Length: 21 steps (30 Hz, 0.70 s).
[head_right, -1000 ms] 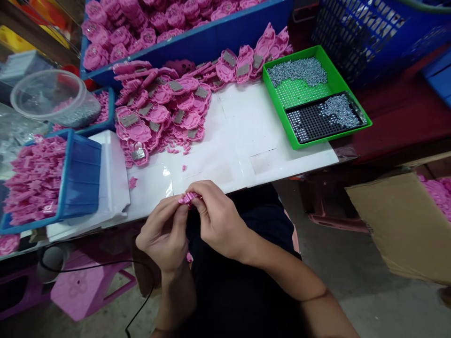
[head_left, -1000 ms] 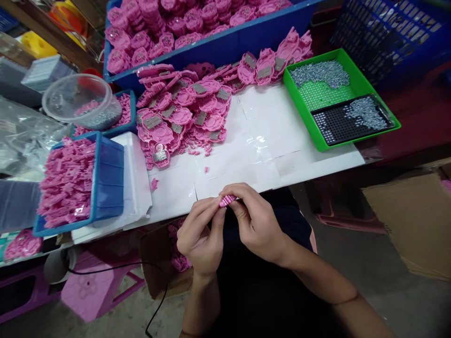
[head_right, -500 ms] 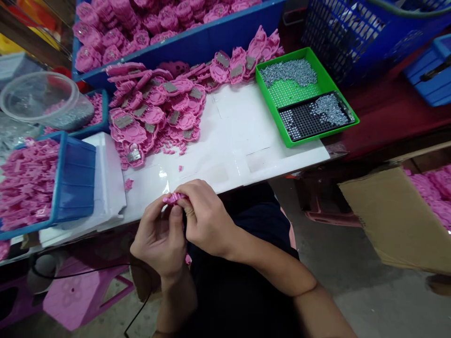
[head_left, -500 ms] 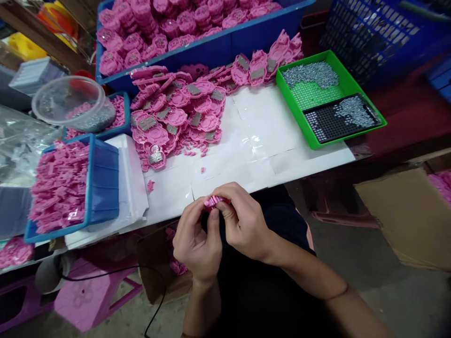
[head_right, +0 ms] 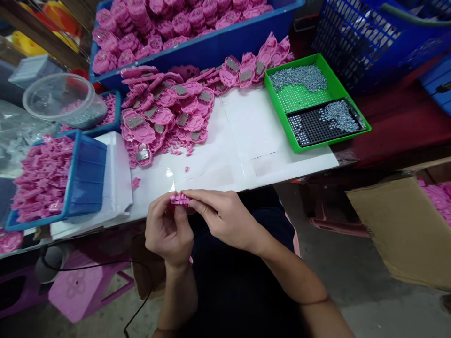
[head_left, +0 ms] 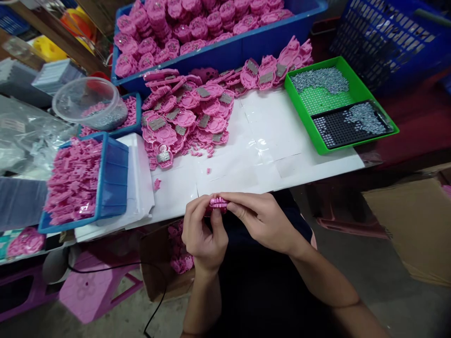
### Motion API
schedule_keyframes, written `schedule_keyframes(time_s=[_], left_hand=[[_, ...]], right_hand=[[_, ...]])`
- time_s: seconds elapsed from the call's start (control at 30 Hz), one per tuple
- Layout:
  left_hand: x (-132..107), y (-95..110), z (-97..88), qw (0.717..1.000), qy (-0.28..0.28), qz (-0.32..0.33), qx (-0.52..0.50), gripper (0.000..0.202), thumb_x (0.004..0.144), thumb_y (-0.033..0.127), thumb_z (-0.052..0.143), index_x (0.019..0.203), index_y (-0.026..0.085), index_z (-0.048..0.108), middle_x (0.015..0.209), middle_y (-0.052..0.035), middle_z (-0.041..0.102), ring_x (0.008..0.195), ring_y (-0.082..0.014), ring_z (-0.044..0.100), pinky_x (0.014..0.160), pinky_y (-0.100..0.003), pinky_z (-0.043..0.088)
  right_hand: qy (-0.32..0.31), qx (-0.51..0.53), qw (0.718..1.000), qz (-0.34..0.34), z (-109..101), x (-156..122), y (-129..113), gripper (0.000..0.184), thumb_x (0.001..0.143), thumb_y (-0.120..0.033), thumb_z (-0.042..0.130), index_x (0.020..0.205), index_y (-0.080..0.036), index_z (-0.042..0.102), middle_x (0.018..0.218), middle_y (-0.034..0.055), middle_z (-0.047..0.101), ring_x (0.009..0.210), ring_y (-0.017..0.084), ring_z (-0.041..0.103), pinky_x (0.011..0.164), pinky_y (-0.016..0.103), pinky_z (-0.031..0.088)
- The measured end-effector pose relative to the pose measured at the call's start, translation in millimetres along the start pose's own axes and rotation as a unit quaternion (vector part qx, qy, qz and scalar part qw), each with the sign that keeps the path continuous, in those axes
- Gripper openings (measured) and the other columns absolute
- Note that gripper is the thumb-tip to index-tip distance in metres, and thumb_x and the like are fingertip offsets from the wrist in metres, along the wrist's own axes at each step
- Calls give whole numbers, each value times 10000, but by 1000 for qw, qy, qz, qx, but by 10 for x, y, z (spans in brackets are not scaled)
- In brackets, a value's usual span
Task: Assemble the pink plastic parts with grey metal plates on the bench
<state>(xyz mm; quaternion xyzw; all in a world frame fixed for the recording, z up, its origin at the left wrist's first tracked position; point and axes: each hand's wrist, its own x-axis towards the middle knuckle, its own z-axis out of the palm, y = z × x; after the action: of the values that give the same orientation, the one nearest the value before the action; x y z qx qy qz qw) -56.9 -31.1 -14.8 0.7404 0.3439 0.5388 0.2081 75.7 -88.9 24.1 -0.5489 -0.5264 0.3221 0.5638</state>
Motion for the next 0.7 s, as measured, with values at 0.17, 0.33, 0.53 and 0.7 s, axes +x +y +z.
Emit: schedule_keyframes(time_s=[0.17,0.33,0.53,0.7], left_hand=[[1,53,-26,996,-27,-67,-45,144,964,157,597,1093,185,653,996,-61,660,947,-175,663,810,-314,570],[29,52,-68,993,-54,-93,-53,127,958,159,606,1067,189,664,1000,-60,672,960,-181,667,849,-333,572],[78,32,-142,990,-75,-98,-72,176,903,132,689,1064,199,715,1003,-50,726,955,-186,701,868,-347,590],[123,5,-205,986,-84,-111,-90,185,854,144,761,1026,212,756,976,-39,758,913,-189,729,832,-347,622]], right_hand=[[4,-82,995,-57,30,-54,11,338,1013,-148,553,1327,-157,679,1295,95,731,1164,204,724,1048,318,593],[24,-75,996,-35,51,-46,7,318,1007,-138,559,1291,-168,699,1268,77,746,1132,198,736,1028,323,603],[23,4,999,43,23,0,-59,262,992,-155,593,1195,-198,753,1189,40,778,1061,181,754,992,295,603],[37,29,997,61,56,5,-65,244,990,-132,581,1143,-196,759,1138,31,788,1041,172,752,973,287,601]])
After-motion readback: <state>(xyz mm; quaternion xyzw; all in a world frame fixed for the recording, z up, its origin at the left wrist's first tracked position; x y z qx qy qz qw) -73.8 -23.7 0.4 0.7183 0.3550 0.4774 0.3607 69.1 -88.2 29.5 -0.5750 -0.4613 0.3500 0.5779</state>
